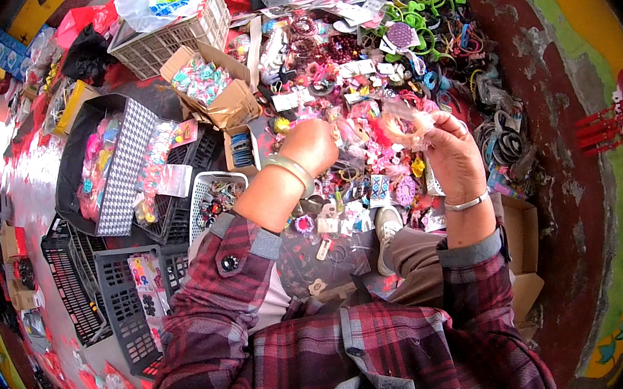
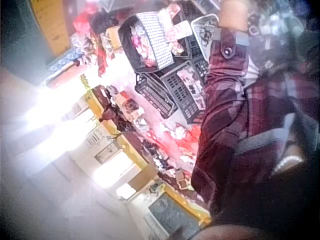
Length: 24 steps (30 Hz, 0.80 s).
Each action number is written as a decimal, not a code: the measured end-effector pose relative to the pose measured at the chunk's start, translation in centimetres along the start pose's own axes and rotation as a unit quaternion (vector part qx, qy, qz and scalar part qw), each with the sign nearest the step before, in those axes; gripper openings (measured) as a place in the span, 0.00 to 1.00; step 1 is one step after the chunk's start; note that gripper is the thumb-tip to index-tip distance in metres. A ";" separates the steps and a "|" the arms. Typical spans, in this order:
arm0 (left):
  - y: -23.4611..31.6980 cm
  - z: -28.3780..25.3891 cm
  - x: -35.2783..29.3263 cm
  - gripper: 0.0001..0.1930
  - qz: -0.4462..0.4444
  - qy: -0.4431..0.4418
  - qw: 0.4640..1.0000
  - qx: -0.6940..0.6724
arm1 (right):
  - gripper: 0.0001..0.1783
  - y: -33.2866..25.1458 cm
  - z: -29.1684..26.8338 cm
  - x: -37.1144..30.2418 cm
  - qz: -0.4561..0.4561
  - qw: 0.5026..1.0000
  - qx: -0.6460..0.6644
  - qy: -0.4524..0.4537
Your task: The person sits on the floor surrounded by crates and piles of hair accessories. They pick up various items, including hair clips and scrunchies, and place them into a small white basket. The person handles the items one by one, sorting through the cluttered workspace.
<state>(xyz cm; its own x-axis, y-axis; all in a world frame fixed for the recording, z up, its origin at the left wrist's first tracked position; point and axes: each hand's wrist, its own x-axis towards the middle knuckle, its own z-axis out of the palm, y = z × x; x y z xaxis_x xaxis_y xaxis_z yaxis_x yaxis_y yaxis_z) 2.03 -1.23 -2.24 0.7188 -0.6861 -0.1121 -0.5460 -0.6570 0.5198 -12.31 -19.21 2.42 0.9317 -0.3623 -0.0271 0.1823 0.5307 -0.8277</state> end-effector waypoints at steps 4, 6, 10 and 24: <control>-0.2 0.3 0.0 0.08 0.028 0.011 0.999 0.027 | 0.12 0.5 1.0 -0.3 -0.034 0.999 0.008 0.002; 0.7 -0.1 -0.4 0.08 0.039 0.010 0.999 -0.002 | 0.12 0.4 3.0 -0.8 -0.061 0.997 -0.027 0.040; 0.7 1.1 -0.3 0.08 0.037 0.006 0.999 0.019 | 0.10 1.2 4.3 -1.4 -0.111 0.960 -0.257 0.009; 0.8 3.8 -0.5 0.09 0.084 -0.040 0.995 0.039 | 0.04 5.4 2.3 -0.2 -0.070 0.828 -0.556 -0.005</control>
<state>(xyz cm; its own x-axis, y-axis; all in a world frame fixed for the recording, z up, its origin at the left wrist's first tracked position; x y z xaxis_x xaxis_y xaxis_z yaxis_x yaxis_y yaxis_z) -0.37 -2.63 -5.03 0.5801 -0.8087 -0.0974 -0.6896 -0.5512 0.4697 -10.76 -14.55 -0.79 0.9294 -0.3510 0.1138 -0.1076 -0.5528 -0.8263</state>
